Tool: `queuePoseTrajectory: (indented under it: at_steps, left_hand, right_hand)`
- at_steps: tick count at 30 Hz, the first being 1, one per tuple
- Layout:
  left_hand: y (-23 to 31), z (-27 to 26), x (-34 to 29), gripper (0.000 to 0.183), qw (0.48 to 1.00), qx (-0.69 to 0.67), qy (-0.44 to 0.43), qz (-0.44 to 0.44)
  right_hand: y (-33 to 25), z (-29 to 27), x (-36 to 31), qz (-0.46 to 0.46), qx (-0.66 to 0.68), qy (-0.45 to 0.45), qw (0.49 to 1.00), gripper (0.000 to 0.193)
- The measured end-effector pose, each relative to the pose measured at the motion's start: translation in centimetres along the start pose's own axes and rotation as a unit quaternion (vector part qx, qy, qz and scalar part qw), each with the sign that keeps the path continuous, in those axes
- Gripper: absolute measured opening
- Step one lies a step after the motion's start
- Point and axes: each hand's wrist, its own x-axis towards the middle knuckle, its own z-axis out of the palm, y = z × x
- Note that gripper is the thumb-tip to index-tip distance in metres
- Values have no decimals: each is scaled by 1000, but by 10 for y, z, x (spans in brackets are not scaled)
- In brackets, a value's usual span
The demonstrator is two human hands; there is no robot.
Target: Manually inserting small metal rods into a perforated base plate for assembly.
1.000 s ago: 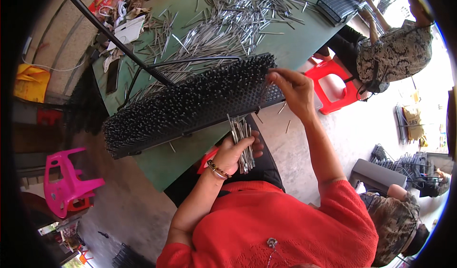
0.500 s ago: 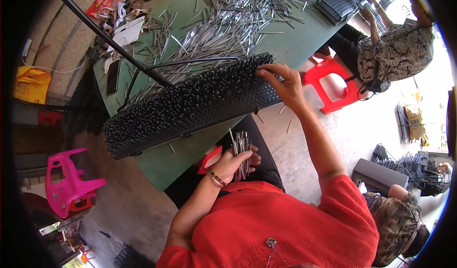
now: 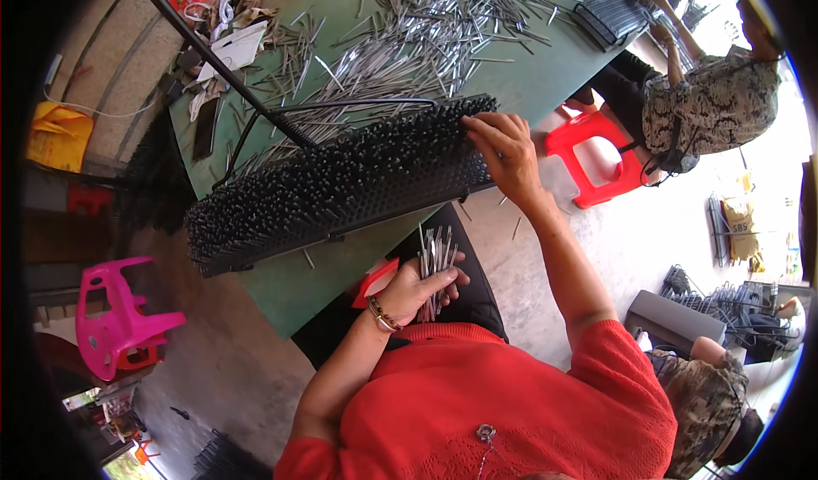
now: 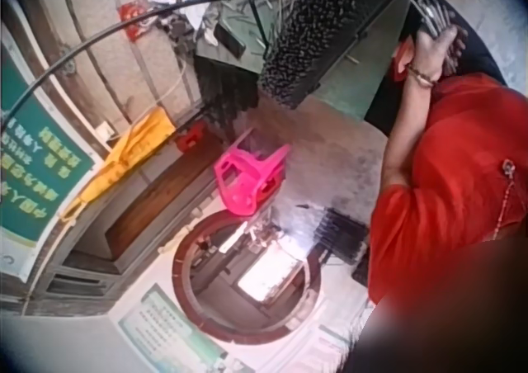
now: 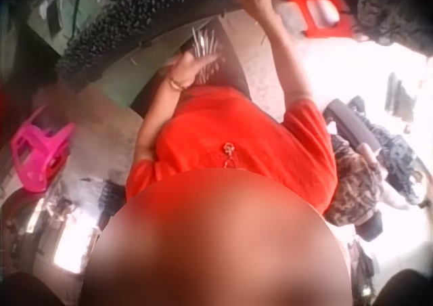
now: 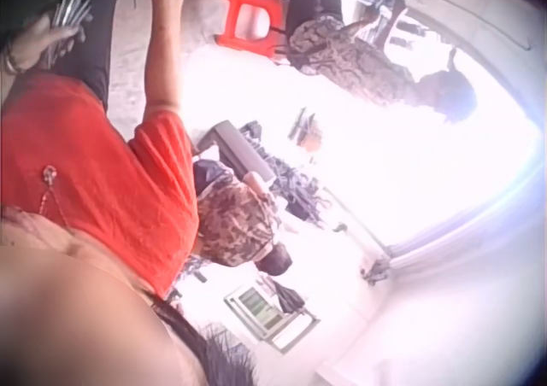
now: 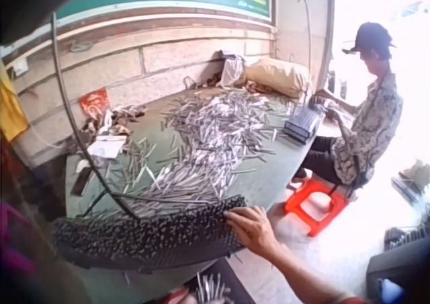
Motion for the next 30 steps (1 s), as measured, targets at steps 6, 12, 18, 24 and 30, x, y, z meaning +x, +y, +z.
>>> queuePoseTrajectory:
  at_steps: [6, 12, 18, 24, 30]
  left_hand:
    - [19, 4, 4, 30, 999, 17, 19, 39]
    - [24, 2, 5, 26, 998, 9, 17, 66]
    - [24, 0, 2, 27, 997, -29, -3, 76]
    - [23, -1, -1, 25, 996, -80, 11, 43]
    - [23, -2, -2, 26, 995, -86, 7, 41]
  right_hand:
    - [-11, -5, 3, -6, -74, 1, 997, 21]
    - [-15, -1, 2, 19, -92, 7, 996, 22]
    - [-21, -3, 7, -24, -81, -22, 996, 24]
    - [-26, -8, 7, -6, -87, -42, 995, 21]
    - [-37, -9, 2, 30, -63, -9, 998, 20]
